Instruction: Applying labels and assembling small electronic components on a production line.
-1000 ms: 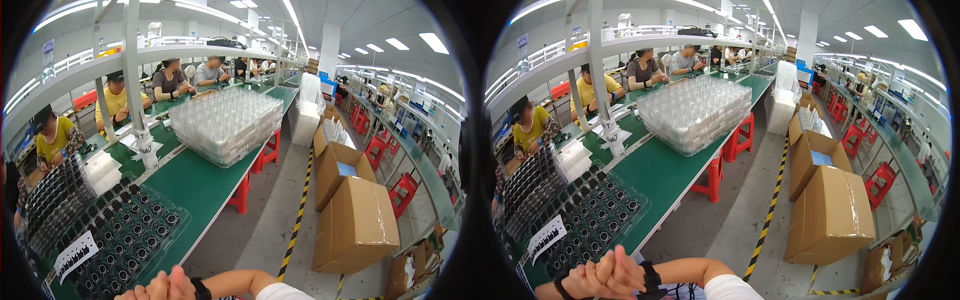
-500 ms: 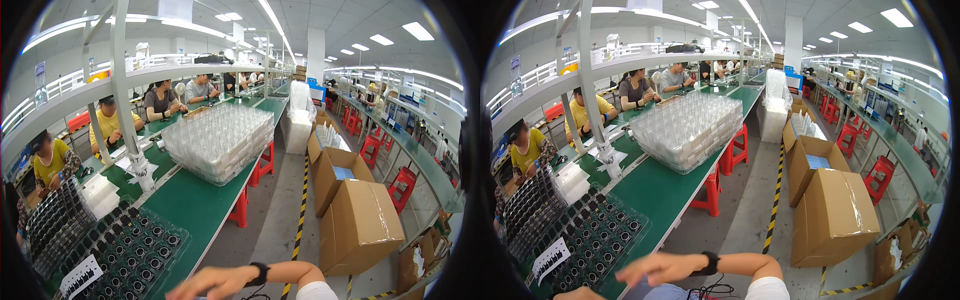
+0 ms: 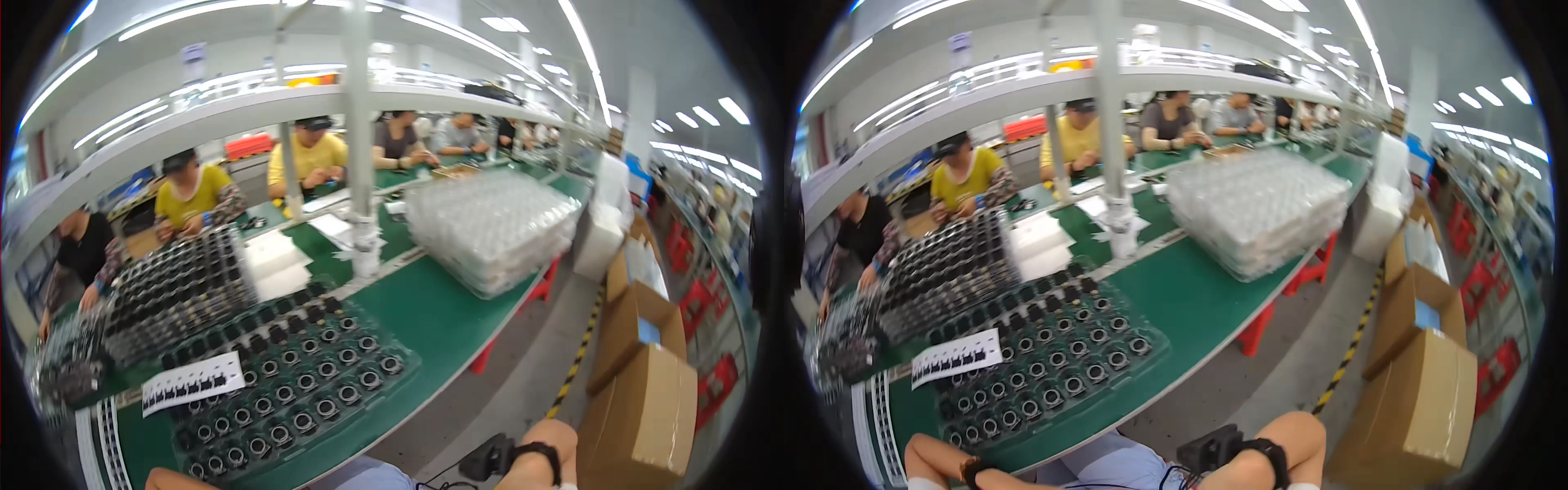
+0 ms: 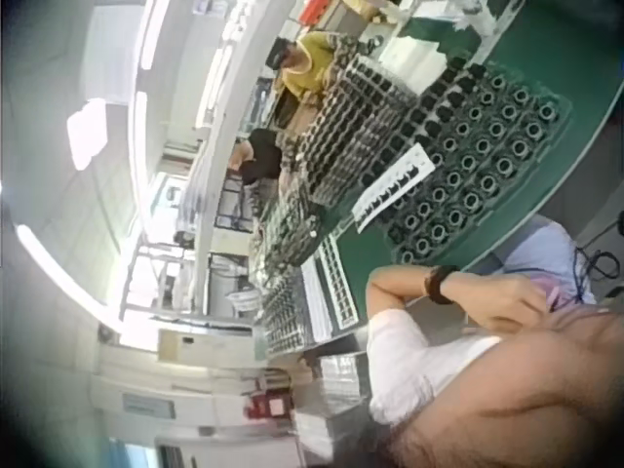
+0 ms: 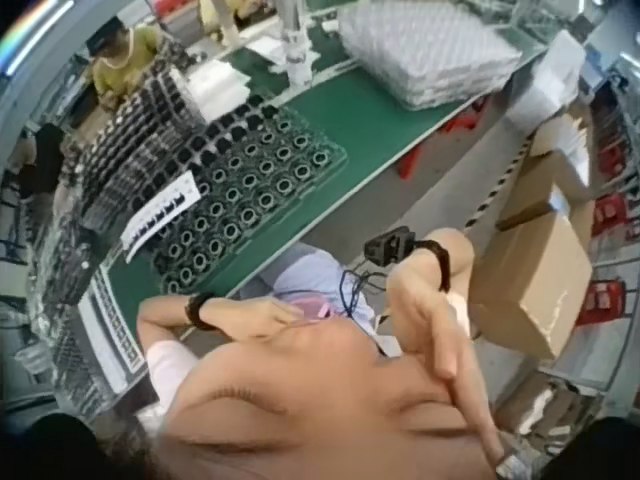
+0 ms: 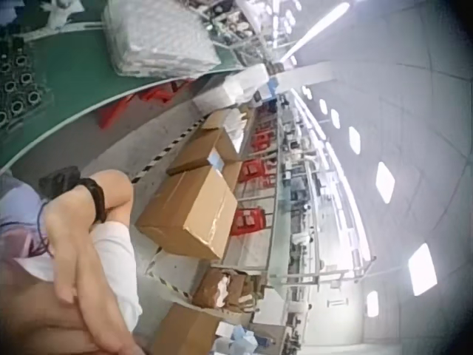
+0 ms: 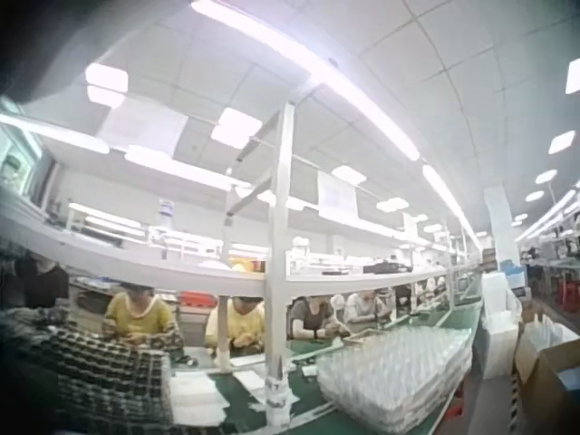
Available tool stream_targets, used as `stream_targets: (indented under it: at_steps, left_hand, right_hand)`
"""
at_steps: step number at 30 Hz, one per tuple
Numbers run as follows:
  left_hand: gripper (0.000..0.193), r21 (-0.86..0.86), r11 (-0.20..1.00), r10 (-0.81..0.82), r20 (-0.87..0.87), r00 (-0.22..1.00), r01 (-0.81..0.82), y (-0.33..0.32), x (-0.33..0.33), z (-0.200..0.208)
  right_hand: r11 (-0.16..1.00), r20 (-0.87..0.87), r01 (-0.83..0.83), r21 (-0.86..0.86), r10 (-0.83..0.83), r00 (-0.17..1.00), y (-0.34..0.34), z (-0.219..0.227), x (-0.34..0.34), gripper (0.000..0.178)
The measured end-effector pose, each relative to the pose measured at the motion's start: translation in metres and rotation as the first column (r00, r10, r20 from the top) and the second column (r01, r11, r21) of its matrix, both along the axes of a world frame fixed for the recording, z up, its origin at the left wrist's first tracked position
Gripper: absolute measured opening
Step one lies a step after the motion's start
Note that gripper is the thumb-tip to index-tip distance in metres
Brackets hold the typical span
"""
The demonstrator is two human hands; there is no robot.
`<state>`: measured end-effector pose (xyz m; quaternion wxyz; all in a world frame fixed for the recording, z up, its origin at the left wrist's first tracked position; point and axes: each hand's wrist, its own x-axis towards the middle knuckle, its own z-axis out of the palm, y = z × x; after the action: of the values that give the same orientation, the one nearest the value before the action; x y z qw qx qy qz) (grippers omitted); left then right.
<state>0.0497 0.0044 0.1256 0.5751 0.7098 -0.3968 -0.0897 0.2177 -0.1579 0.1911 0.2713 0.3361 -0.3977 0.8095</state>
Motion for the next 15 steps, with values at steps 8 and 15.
stream_targets:
  at_steps: [8,15]
  left_hand:
    - [0.023,0.116,0.987,0.085,0.185,0.979,-0.108,0.012,-0.029,0.001]
    - [0.026,0.385,0.793,0.178,0.596,0.783,-0.473,0.036,-0.064,-0.006]
  right_hand:
    - [0.162,-0.135,-0.539,-0.826,0.873,0.469,0.066,-0.084,-0.011,0.044]
    - [-0.833,-0.798,-0.282,0.475,-0.543,0.261,0.147,-0.058,-0.026,0.038]
